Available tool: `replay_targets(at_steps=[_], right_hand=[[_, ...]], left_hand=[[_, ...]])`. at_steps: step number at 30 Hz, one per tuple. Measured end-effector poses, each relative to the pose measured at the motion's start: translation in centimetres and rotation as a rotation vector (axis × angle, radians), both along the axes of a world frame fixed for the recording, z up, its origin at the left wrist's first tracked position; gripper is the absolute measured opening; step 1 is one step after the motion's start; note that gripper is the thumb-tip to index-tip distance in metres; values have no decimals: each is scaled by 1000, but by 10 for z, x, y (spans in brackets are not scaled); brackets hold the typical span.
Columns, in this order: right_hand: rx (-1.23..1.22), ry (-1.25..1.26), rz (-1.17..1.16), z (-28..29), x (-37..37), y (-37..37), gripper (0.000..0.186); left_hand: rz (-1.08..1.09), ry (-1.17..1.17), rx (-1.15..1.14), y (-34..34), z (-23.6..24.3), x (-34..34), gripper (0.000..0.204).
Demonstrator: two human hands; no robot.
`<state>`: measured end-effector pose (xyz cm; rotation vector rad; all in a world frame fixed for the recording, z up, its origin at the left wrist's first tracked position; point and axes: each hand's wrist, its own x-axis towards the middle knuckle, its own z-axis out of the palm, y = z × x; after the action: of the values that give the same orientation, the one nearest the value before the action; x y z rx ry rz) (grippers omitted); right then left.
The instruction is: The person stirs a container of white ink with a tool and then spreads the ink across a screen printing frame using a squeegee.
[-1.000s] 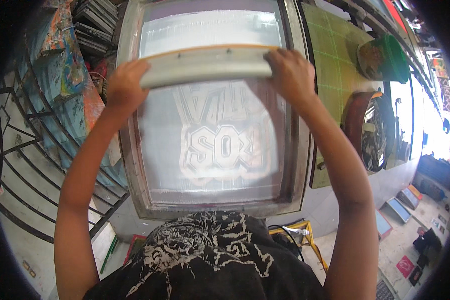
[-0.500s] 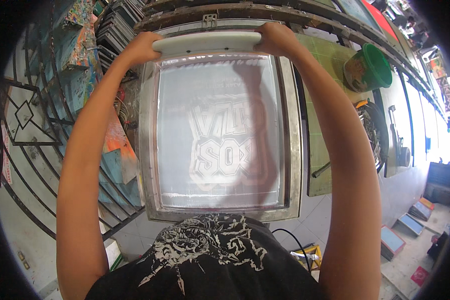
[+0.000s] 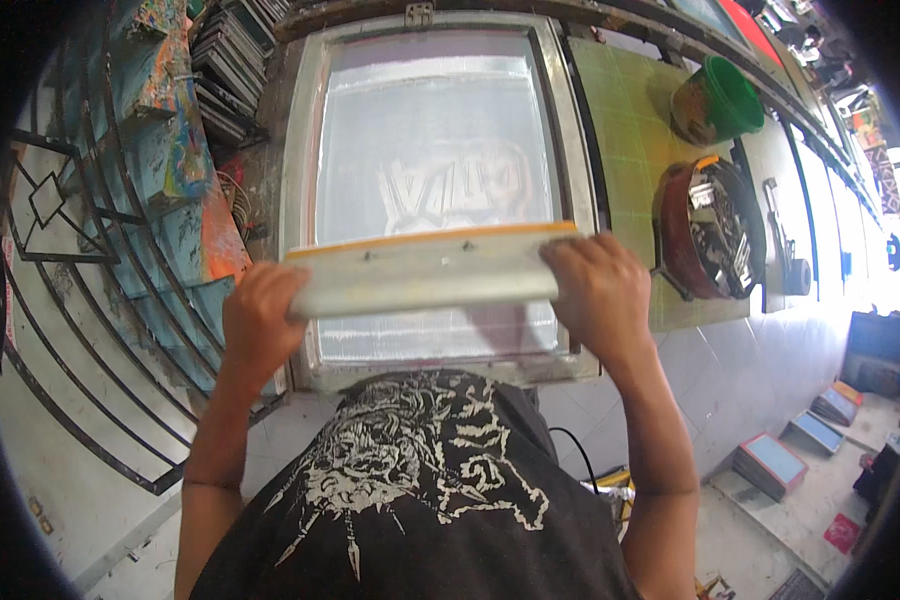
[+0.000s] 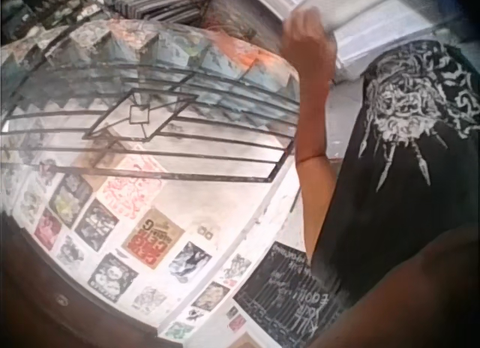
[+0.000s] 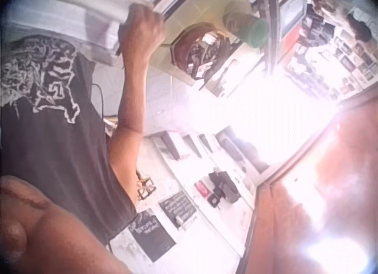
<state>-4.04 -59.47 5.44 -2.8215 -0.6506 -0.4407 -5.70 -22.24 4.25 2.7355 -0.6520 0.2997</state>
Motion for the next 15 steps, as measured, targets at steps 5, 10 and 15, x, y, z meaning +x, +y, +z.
replay_targets(at_steps=[5,10,15], right_hand=[[13,122,-28,-26,-84,1,20],[14,256,-97,-45,-116,1,20],[25,199,-87,-54,-108,2,19]], left_hand=[[2,181,-3,-3,-20,-78,41],[-8,206,-28,-5,-43,-101,39],[-9,169,2,-7,-46,-96,40]])
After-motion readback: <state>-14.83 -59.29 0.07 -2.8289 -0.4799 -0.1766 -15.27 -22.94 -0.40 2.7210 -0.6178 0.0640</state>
